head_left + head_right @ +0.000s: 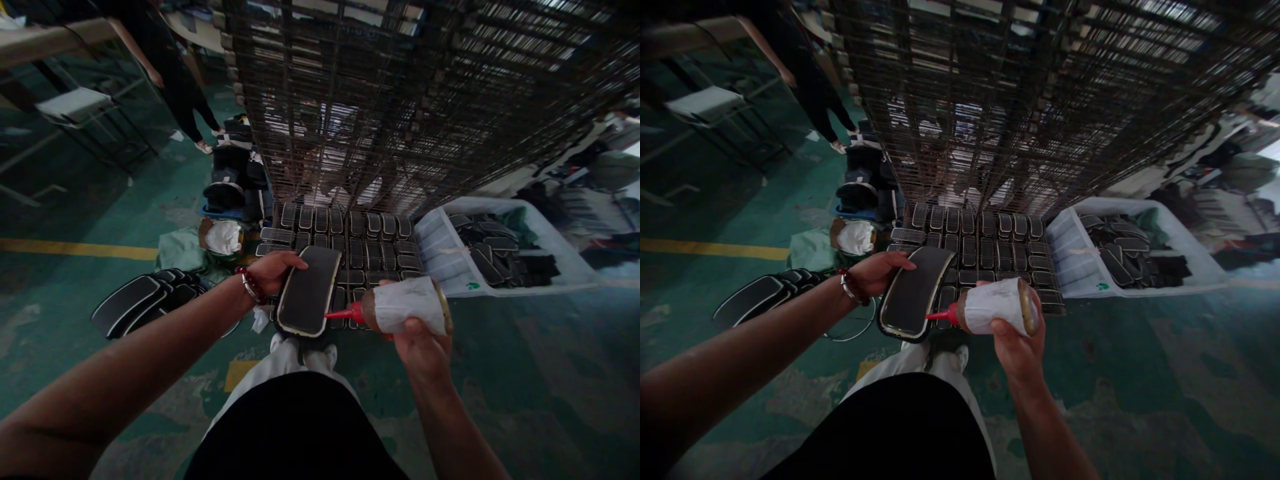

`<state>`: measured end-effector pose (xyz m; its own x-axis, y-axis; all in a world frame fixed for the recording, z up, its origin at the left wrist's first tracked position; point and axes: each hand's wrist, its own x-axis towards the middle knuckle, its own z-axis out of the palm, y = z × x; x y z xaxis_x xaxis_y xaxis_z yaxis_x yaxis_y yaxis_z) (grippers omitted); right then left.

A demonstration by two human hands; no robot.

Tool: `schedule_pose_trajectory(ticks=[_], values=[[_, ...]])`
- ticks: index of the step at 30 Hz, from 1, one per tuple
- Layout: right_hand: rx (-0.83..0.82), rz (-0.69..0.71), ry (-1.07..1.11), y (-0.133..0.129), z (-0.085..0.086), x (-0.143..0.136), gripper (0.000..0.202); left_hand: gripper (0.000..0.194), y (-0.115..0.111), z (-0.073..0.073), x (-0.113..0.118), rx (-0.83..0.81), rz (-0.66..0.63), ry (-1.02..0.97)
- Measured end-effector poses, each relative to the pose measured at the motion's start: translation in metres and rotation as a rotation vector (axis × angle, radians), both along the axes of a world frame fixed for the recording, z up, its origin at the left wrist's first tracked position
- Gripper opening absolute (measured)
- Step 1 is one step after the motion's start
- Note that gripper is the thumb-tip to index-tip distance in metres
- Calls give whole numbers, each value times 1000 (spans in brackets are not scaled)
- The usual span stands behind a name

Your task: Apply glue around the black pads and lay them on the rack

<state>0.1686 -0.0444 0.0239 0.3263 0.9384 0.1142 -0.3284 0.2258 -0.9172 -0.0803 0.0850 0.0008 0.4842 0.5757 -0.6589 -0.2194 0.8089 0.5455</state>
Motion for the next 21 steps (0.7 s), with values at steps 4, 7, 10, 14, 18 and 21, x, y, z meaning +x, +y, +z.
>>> schedule_pose_trajectory(ticks=[4, 7, 10, 14, 18, 21], values=[[11, 24, 22, 1, -5, 2, 53, 24, 4, 2, 0, -43, 47, 5], [3, -12, 40, 2, -10, 2, 56, 25, 6, 3, 0, -90, 112, 30], [-34, -71, 84, 2, -15, -4, 56, 25, 9, 4, 0, -123, 187, 71], [-235, -83, 273, 1, -22, -16, 49, 21, 10, 5, 1, -181, 305, 108], [-502, -32, 575, 18, -23, -18, 40, 16, 3, 2, 5, -78, 354, 130], [-390, -122, 552, 44, -19, -13, 37, 22, -7, -2, 11, 25, 315, 101]])
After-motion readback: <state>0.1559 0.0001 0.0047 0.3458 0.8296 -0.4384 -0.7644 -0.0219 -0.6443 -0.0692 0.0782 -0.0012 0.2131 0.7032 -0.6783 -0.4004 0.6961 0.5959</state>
